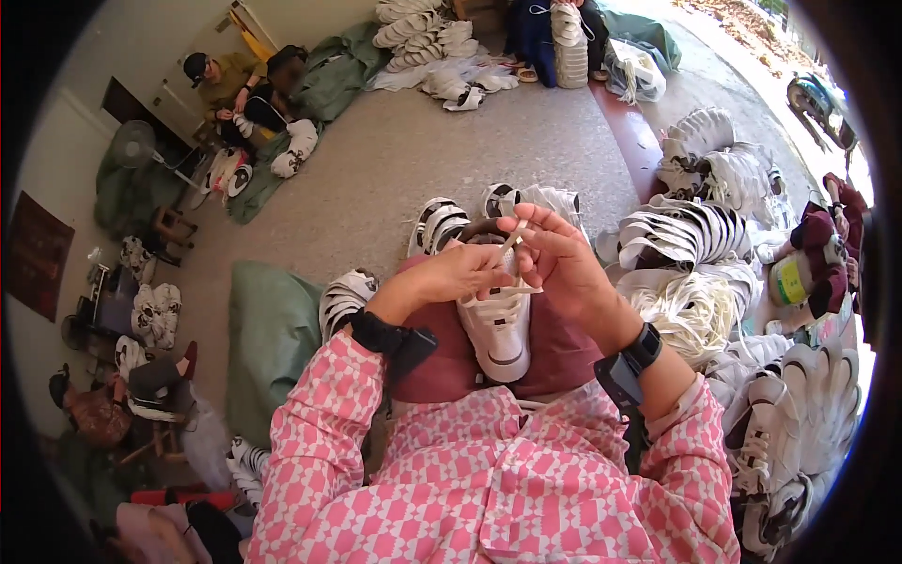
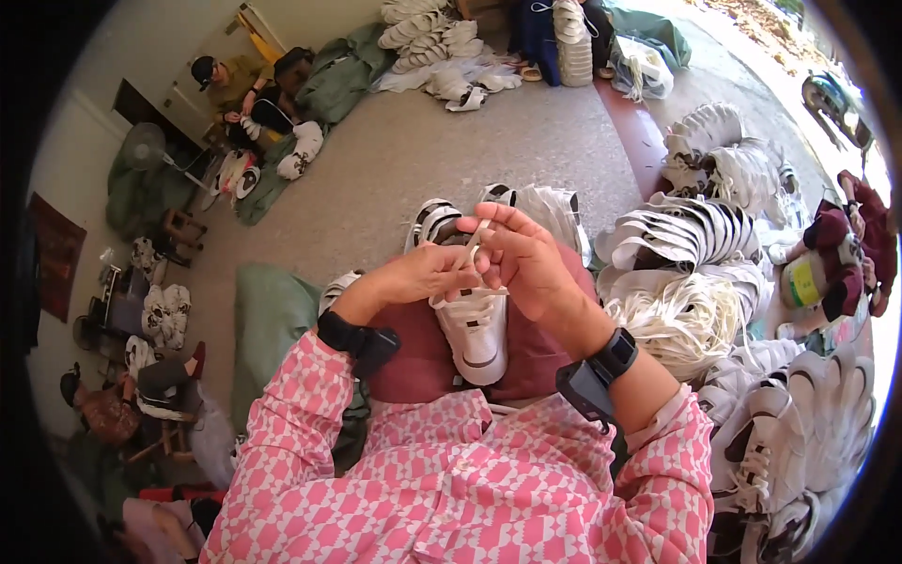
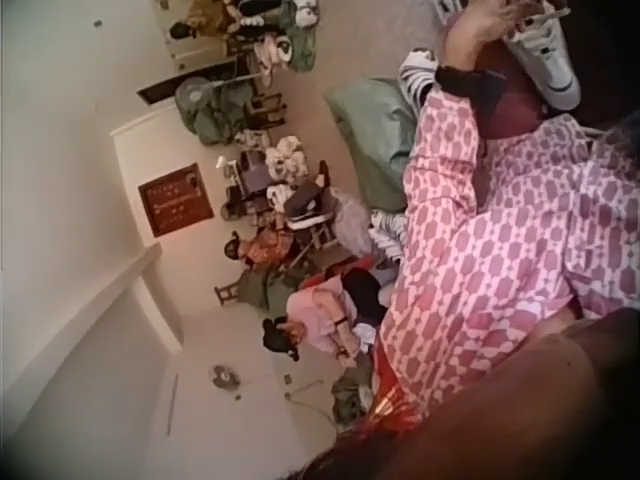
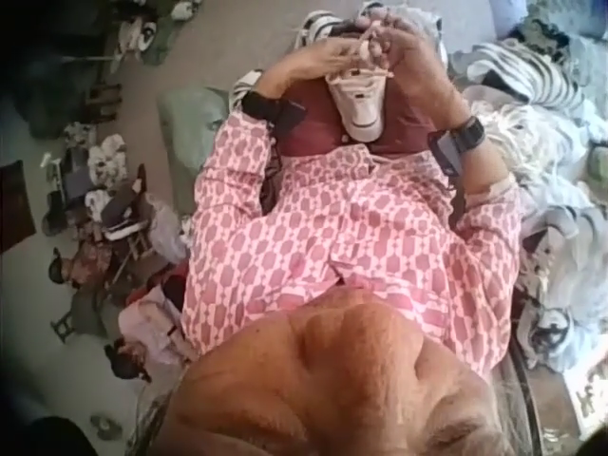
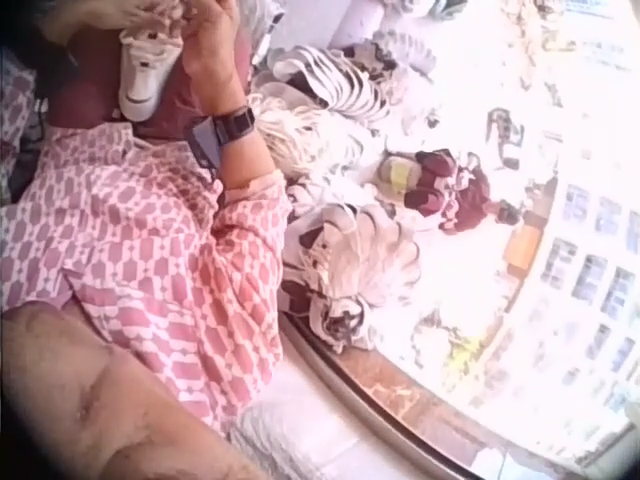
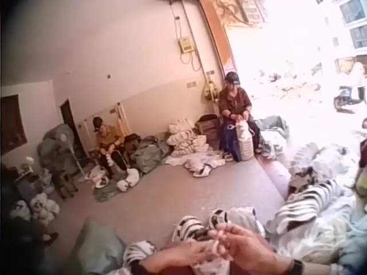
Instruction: The recorder is lacing and tying white shoes in a shoe manufacturing or assembly environment.
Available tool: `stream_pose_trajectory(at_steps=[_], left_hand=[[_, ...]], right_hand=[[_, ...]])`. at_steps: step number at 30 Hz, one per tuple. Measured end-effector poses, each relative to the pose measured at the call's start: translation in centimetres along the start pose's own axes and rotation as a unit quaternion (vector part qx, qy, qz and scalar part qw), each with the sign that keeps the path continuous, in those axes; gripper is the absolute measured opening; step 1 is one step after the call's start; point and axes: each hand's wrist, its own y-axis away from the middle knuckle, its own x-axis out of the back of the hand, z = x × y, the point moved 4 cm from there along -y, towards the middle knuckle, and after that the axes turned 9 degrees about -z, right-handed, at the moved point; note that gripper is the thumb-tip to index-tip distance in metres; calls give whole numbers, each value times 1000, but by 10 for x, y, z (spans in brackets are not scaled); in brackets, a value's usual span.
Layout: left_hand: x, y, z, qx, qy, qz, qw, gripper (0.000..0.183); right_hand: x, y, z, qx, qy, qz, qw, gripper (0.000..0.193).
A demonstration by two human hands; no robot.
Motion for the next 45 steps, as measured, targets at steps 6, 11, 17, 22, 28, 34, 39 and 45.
stream_pose_trajectory(at_steps=[6, 11, 17, 22, 28, 34, 39, 45], left_hand=[[10, 15, 1, -152, 313, -1, 937, 25], [17, 26, -2, -182, 305, -9, 935, 23], [20, 31, -8, -153, 255, 74, 952, 21], [29, 52, -23, -28, 52, 177, 982, 15], [31, 70, -49, 37, 119, 138, 983, 14], [43, 98, -88, 69, 112, 144, 981, 16], [50, 129, -133, 117, 140, 188, 965, 16], [29, 147, -164, 108, 189, 288, 933, 16]], right_hand=[[-11, 11, -29, 67, 108, -21, 992, 20], [-9, 13, -31, 84, 232, 11, 969, 20], [-4, 12, -27, 81, 267, 32, 960, 19], [8, 16, -46, 172, 350, 105, 915, 20], [31, 21, -49, 187, 390, 142, 890, 20], [82, 25, -49, 164, 330, 197, 908, 23], [132, 37, -36, 106, 219, 262, 934, 26], [160, 50, -27, 106, 124, 314, 935, 31]])
